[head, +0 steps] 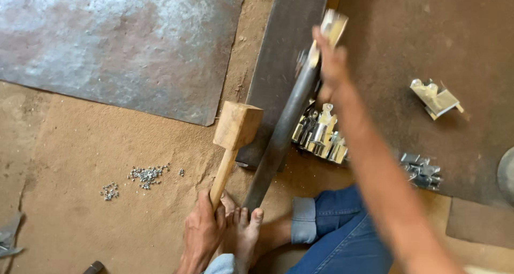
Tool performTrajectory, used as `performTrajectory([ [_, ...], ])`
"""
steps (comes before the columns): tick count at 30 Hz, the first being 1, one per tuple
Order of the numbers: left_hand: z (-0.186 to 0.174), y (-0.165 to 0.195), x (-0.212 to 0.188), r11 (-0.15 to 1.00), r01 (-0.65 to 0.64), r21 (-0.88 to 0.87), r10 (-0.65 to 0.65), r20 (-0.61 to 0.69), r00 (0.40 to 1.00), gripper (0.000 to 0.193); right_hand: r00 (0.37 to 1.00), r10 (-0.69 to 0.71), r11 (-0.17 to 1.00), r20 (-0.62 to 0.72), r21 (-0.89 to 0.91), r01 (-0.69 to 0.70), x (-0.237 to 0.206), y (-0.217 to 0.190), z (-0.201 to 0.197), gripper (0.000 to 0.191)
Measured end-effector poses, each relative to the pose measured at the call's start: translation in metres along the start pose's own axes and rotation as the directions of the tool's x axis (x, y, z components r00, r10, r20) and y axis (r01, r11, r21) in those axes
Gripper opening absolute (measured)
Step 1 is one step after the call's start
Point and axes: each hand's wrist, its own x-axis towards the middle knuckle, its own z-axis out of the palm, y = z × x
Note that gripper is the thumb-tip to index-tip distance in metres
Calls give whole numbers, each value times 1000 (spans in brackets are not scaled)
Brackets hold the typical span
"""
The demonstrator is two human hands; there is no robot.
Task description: The person sits on the floor and shapes small sheet metal parts by hammering them with a wooden mallet over a metal pipe mandrel. They place each part on the pipe, strike it repeatedly to bend and form it, then set the finished piece aside and pick up the next one.
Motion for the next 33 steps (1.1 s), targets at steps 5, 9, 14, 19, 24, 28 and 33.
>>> performTrajectory([
  [5,13,-9,-2,998,5,64,-4,-11,1000,34,310,-706,-405,637,-722,562,105,-95,-63,35],
  [9,17,-8,0,993,104,58,-107,59,993,33,-17,-378,-838,926,-335,431,73,-90,-62,30],
  [14,9,-2,2,993,114,-16,-111,140,984,23,-56,-521,-766,851,-438,470,-10,-1,-42,44],
  [19,-3,8,9,991,41,-125,-24,135,991,23,831,-557,789,5,-310,531,-46,42,-30,35],
  [24,-7,21,27,875,-466,-132,456,-105,884,28,972,32,808,233,566,-163,-25,31,1,78],
  [28,-1,30,47,815,-546,-196,541,-81,837,21,955,192,862,225,427,-274,-4,38,1,93],
  [33,14,38,67,887,-460,34,461,-36,887,24,981,2,888,193,451,-91,3,64,-5,96],
])
